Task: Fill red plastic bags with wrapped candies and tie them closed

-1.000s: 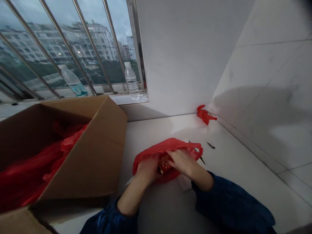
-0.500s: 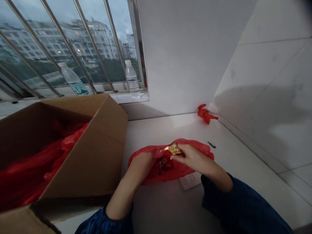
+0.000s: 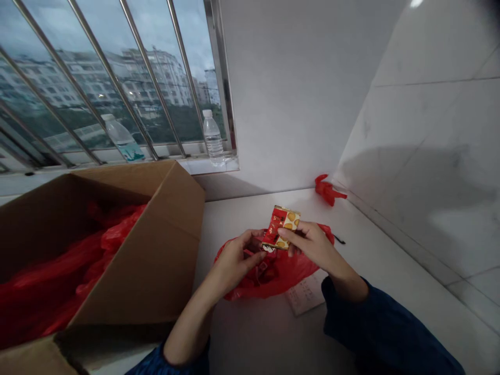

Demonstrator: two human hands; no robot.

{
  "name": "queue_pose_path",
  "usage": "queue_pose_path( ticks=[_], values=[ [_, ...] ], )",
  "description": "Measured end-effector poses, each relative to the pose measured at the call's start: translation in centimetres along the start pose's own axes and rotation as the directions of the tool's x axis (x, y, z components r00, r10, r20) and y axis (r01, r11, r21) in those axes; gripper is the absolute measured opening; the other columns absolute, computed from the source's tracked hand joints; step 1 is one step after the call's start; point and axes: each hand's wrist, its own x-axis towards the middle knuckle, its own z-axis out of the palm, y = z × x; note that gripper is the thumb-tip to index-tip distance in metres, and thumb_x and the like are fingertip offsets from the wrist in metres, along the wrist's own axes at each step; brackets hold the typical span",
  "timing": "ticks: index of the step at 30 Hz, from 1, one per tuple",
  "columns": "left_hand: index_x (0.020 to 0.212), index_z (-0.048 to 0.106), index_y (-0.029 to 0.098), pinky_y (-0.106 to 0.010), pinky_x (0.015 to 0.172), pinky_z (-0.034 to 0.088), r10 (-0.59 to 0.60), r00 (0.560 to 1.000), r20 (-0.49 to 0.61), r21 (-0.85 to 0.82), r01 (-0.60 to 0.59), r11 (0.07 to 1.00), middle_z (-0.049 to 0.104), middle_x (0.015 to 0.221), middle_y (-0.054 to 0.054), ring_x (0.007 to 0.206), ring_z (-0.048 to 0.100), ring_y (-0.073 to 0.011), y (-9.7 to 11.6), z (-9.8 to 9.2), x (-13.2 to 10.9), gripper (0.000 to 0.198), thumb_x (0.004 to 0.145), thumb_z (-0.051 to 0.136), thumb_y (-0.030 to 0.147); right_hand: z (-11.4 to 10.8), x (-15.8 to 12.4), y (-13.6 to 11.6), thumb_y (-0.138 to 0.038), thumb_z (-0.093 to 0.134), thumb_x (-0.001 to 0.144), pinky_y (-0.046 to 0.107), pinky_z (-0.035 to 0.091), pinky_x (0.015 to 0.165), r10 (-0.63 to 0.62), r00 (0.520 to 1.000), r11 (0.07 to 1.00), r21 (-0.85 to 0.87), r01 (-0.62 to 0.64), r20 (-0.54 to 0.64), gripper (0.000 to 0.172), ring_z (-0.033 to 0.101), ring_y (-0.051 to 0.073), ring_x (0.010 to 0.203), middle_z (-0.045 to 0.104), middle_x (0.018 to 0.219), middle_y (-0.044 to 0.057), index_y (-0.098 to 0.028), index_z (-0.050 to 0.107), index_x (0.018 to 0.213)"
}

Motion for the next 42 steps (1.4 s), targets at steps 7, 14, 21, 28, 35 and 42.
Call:
queue_pose_path(
  ticks=[7,14,21,28,35,42],
  values=[
    [0.121,0.059,0.019,-0.033,0.081,0.054,-0.013,0.998,-0.068,-0.035,0.011,0.999,0.071,0.101,-0.007,0.092,0.068,-0.0219,-0.3,-0.3,0.0,0.035,0.086,0.062,0.024,-0.1,-0.4,-0.4,-0.053,0.06,0.09,0.023,0.038,0.048,-0.018,0.979,0.999,0.047,0.028,-0.201,0.037,0.052,0.011,0.047,0.058,0.051,-0.004,-0.02,0.059,0.075],
    [0.125,0.06,0.021,-0.032,0.079,0.054,0.022,0.997,-0.073,0.033,-0.02,0.999,0.073,0.103,-0.007,0.091,0.068,-0.0218,-0.2,-0.3,-0.1,0.036,0.089,0.06,0.024,0.1,-0.1,0.1,-0.05,0.063,0.09,0.023,0.044,0.049,-0.017,0.971,0.959,0.271,0.083,-0.237,0.033,0.055,0.01,0.048,0.06,0.057,-0.004,-0.02,0.059,0.078],
    [0.124,0.063,0.026,-0.04,0.099,0.046,0.099,0.992,-0.083,0.299,-0.07,0.952,0.065,0.127,-0.008,0.116,0.06,-0.0266,-0.2,-0.1,-0.4,0.032,0.094,0.058,0.034,1.0,-0.1,0.0,-0.051,0.057,0.093,0.025,0.05,0.052,0.033,0.987,0.873,0.486,0.048,-0.155,0.035,0.059,0.013,0.049,0.063,0.057,-0.001,-0.019,0.061,0.08],
    [0.093,0.063,0.018,-0.026,0.069,0.048,0.059,0.983,-0.176,0.0,-0.06,0.998,0.069,0.088,-0.004,0.078,0.063,-0.0176,1.5,0.9,-0.4,0.026,0.094,0.057,0.043,2.5,-0.3,0.2,-0.05,0.054,0.095,0.026,0.05,0.051,0.015,0.999,0.837,0.547,0.005,-0.032,0.034,0.062,0.015,0.049,0.065,0.057,0.0,-0.018,0.064,0.089],
    [0.079,0.056,0.017,-0.022,0.063,0.041,0.098,0.942,-0.321,0.014,-0.099,0.995,0.057,0.073,0.001,0.068,0.051,-0.0125,1.8,0.4,-0.7,0.029,0.094,0.058,0.042,2.0,-1.0,-0.4,-0.051,0.051,0.097,0.025,0.048,0.052,-0.08,0.993,0.891,0.442,0.109,-0.083,0.036,0.06,0.013,0.051,0.063,0.057,-0.002,-0.02,0.061,0.083],
    [0.081,0.054,0.018,-0.02,0.058,0.04,0.096,0.908,-0.408,-0.031,-0.119,0.992,0.054,0.071,0.004,0.062,0.053,-0.0102,2.1,0.0,-0.8,0.024,0.092,0.06,0.038,1.4,-1.1,-1.1,-0.043,0.057,0.097,0.023,0.048,0.057,-0.086,0.989,0.958,0.262,0.115,-0.119,0.031,0.06,0.011,0.054,0.062,0.058,-0.003,-0.02,0.059,0.075]
  ],
)
